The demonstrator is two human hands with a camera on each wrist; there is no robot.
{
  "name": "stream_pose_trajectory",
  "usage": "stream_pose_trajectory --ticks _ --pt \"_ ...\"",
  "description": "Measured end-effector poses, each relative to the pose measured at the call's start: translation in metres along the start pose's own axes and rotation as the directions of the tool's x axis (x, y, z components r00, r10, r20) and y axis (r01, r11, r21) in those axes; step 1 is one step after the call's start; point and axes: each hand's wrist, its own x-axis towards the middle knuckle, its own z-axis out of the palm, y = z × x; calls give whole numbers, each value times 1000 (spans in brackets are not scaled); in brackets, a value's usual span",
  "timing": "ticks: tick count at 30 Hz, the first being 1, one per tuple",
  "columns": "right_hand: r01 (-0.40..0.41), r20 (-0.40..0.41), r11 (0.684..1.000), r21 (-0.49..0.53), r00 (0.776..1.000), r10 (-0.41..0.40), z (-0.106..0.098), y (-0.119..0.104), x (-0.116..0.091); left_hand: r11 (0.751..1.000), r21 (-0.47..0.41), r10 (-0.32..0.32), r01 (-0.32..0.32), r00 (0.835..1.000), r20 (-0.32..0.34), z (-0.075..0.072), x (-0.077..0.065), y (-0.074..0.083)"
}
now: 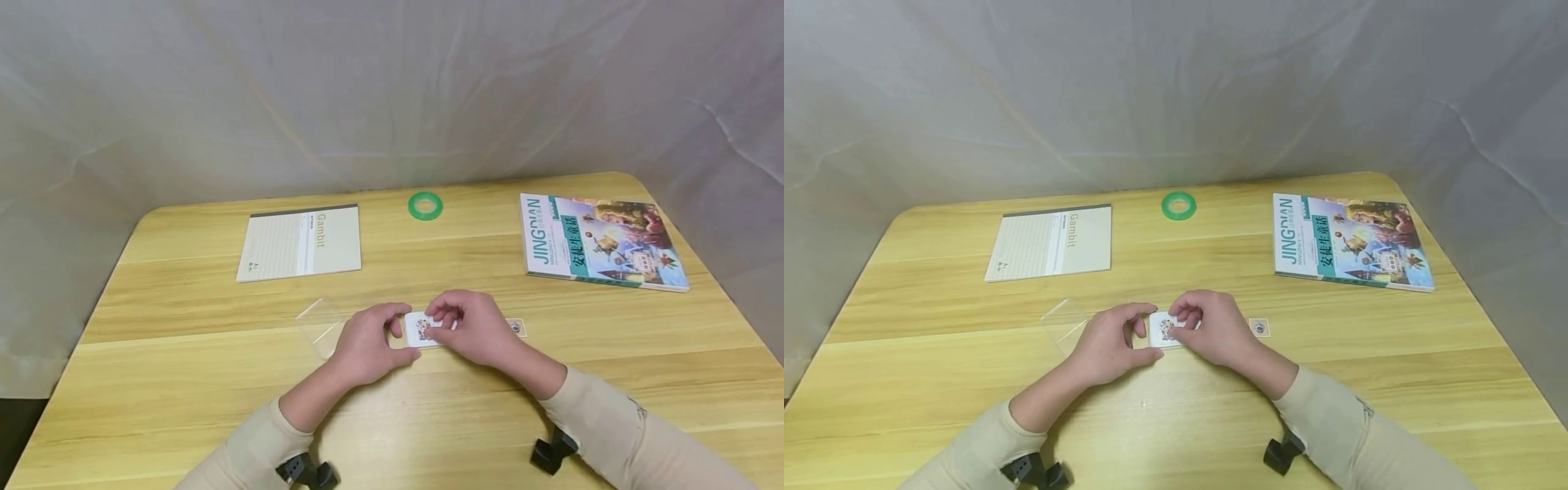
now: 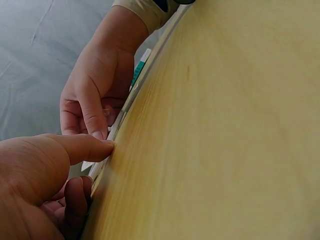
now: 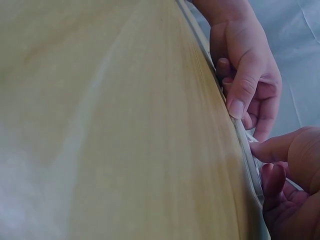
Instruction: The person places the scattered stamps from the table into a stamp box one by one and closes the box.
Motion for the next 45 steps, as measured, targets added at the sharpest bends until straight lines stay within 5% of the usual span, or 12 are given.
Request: stream_pose_trajectory --ticks 14,38,45 --pt "27 -4 996 -89 1000 -28 1 0 1 1000 3 1 -1 1000 -1 -1 0 0" --pt "9 10 994 -105 1000 -8 -1 -4 1 1000 10 5 -5 1000 -9 -1 0 0" --pt "-8 -4 999 -41 1000 8 -1 -3 -2 1000 5 -15 15 1000 5 0 -1 0"
